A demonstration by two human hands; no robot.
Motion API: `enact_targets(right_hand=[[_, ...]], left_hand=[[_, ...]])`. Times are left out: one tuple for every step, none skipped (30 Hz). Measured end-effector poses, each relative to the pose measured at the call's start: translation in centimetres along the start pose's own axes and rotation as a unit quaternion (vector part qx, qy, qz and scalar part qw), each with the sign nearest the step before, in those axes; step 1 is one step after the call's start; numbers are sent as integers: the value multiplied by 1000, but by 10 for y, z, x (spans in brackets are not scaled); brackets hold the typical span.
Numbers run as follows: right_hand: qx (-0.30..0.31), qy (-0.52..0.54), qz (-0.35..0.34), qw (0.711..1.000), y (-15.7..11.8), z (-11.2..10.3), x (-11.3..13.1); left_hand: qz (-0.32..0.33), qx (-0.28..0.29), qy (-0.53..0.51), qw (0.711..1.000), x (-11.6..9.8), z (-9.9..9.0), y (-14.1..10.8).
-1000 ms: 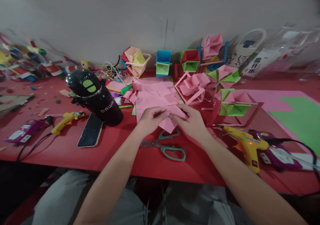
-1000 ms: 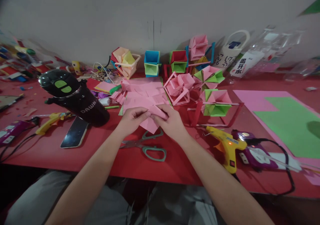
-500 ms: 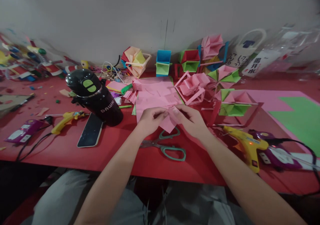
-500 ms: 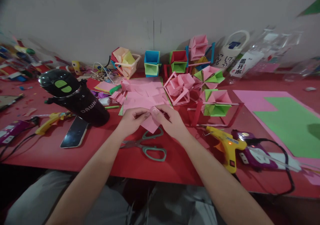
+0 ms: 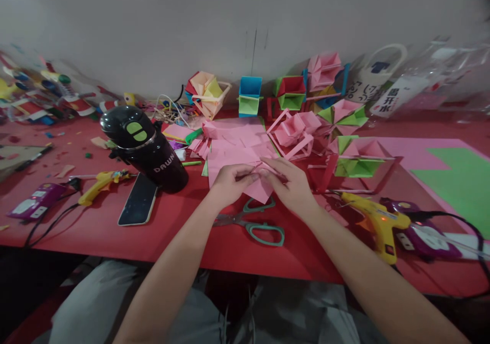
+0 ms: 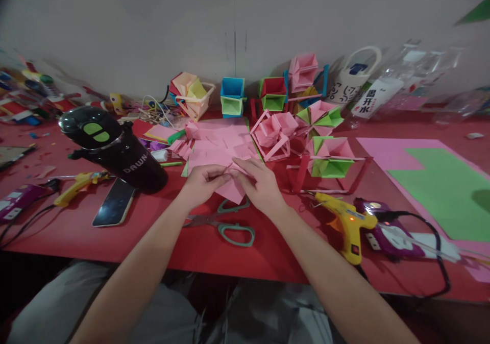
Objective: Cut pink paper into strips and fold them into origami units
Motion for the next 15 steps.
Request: enact_targets(right_hand=[[-3,-2,2,1000,0,0,0],[-6,-4,4,1000,0,0,0],[-8,-6,4,1000,0,0,-1],[-10,-6,2,1000,-1,0,-1],[-11,-6,-1,1000,-1,1,-1],[-11,-5,-4,1000,-1,1,-1],[-11,-5,-8,1000,-1,1,-1],[-11,-5,-10,1000,-1,1,-1],[-11,-7,-12,1000,-1,1,-2],[-11,-8,-13,1000,0,1,-2],[-11,-10,-13,1000,0,1,-2],[-11,-12,-13,1000,0,1,-2],[-11,-14,-12,1000,0,1,-2],[-12,-15,-12,1000,0,2,-2],[-14,-16,-13,1000,0,2,-2]], left_hand=[[0,1,3,1000,-1,0,0],[0,2,7,1000,-2,0,-1],[1,3,12,1000,-2,0,-1],[2,3,16,1000,-2,0,-1],[3,4,21,1000,-2,0,-1],[4,4,25,1000,-1,0,0],[5,4,28,1000,-1,0,0],[7,4,29,1000,0,0,0],[8,5,27,1000,0,0,0],[8,5,23,1000,1,0,0],[8,5,17,1000,2,0,0],[7,5,12,1000,2,0,1],[6,6,7,1000,3,0,1],[4,6,4,1000,3,0,1],[3,6,5,1000,3,0,1]])
Point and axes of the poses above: each hand's wrist, its own y-axis towards the middle knuckle, its own z-axis out of the palm, x = y × z, the point moved 3 cm from there along y, towards the middle knuckle
